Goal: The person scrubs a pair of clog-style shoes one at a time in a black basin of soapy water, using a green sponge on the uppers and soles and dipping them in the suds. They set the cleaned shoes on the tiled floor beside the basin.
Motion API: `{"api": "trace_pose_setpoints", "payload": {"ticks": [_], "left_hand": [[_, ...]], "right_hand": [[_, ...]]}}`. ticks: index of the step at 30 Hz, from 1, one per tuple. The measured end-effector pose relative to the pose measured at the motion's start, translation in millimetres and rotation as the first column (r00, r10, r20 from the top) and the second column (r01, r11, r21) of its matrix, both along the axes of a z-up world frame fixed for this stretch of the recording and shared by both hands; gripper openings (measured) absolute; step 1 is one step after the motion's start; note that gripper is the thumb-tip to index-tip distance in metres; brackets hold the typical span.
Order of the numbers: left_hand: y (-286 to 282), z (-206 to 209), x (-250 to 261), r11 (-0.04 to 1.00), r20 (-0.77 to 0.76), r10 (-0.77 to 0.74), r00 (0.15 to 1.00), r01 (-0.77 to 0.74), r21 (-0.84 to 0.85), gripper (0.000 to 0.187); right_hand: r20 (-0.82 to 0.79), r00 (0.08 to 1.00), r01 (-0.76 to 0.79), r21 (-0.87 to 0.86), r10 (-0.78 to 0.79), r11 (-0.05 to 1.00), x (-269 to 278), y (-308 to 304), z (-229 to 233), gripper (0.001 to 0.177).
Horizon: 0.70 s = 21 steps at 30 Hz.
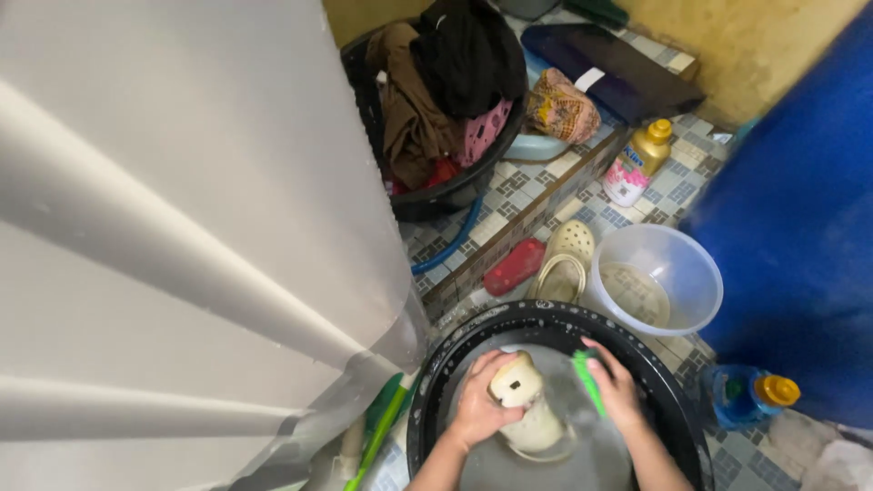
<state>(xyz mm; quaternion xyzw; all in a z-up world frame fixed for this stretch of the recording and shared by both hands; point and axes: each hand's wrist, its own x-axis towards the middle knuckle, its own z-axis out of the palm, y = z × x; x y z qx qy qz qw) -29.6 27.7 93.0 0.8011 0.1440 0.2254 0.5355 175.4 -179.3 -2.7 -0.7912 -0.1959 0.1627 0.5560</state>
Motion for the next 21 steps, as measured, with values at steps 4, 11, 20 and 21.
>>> {"api": "trace_pose_setpoints", "payload": {"ticks": [4,11,20,21], "left_hand": [[12,-6,-2,0.991,-0.042,-0.06,0.997,0.055,-0.12,0.084],[16,28,10,0.998,-0.277,-0.067,0.959,0.06,-0.032,0.09],[61,45,-4,0.997,-0.1,-0.078,0.992,0.076,-0.024,0.08],[61,52,-2,0.991,-0.092,-0.128,0.987,0.125,-0.045,0.079]], "right_hand": [[-0.204,0.959,0.138,-0.273,-0.198,0.952,-39,-17,-41,0.059],[-0.255,0.932,0.139,-0.399,-0.256,0.906,-73,1,-80,0.061],[0.104,0.993,0.08,-0.223,-0.058,0.972,-16,15,-9,0.071],[-0.074,0.98,0.138,-0.421,-0.186,0.897,-10,17,6,0.075]]}}
